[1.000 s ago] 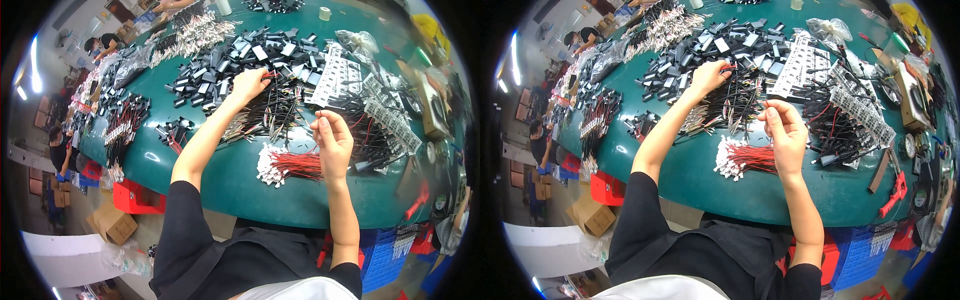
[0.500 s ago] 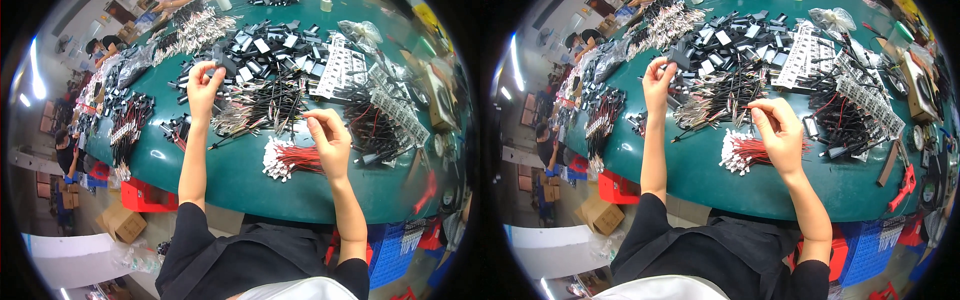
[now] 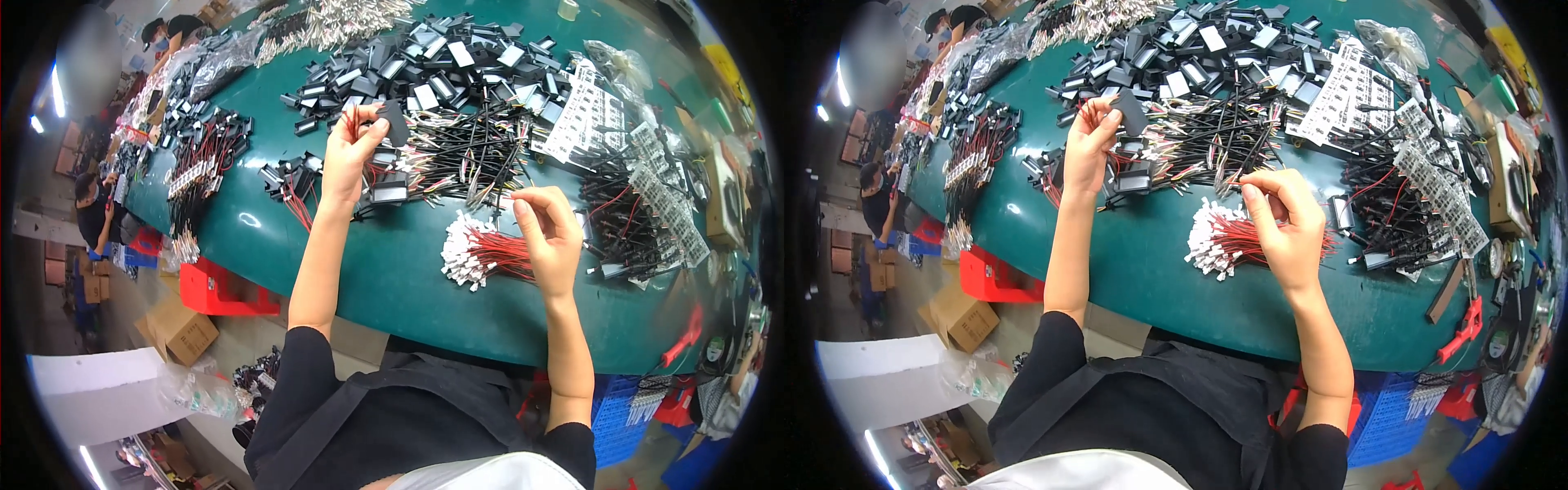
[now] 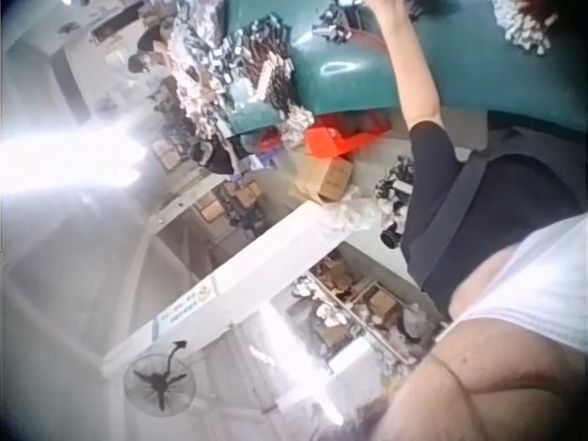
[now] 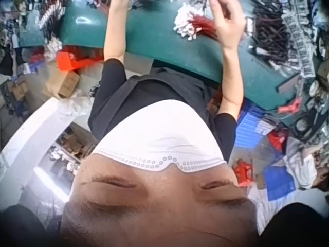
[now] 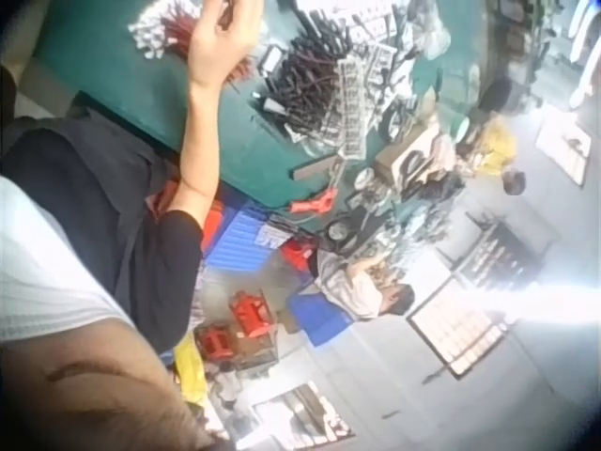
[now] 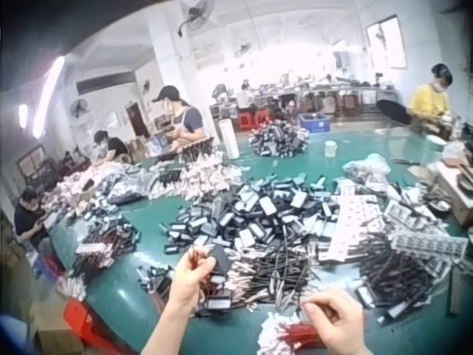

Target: The person assembles wire sets into small electronic driver modules by hand, connecting electrical wires to the modules.

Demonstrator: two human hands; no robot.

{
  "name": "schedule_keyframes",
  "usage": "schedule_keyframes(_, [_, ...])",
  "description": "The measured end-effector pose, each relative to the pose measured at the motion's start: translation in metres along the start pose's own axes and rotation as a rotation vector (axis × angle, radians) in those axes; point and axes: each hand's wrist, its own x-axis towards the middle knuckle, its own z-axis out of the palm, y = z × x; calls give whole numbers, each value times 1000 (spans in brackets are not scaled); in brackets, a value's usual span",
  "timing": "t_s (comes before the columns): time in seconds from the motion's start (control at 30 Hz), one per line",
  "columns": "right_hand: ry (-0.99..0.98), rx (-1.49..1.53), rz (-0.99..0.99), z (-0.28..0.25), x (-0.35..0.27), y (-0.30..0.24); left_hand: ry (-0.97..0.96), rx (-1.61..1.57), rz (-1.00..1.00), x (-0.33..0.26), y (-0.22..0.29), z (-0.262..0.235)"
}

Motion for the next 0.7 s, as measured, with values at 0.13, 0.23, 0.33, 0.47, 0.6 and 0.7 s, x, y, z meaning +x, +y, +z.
schedule_keyframes(0.13, [-27,-84,-57,1,2,-2,76,70,26,0,-4,6])
schedule_keyframes(0.23, [-42,-121,-67,1,1,-5,185,-21,-9,2,-5,3])
schedule_keyframes(0.33, [-19,-141,-27,-1,0,-7,98,78,13,-3,1,12])
schedule_keyframes(0.47, [35,-251,-190,-1,1,-11,-129,821,712,-22,12,33])
schedule_keyframes(0.6, [61,-412,-422,-1,1,-15,-223,1058,934,-45,21,54])
schedule_keyframes(0.7, [64,-489,-518,0,2,-16,-235,1013,961,-46,18,58])
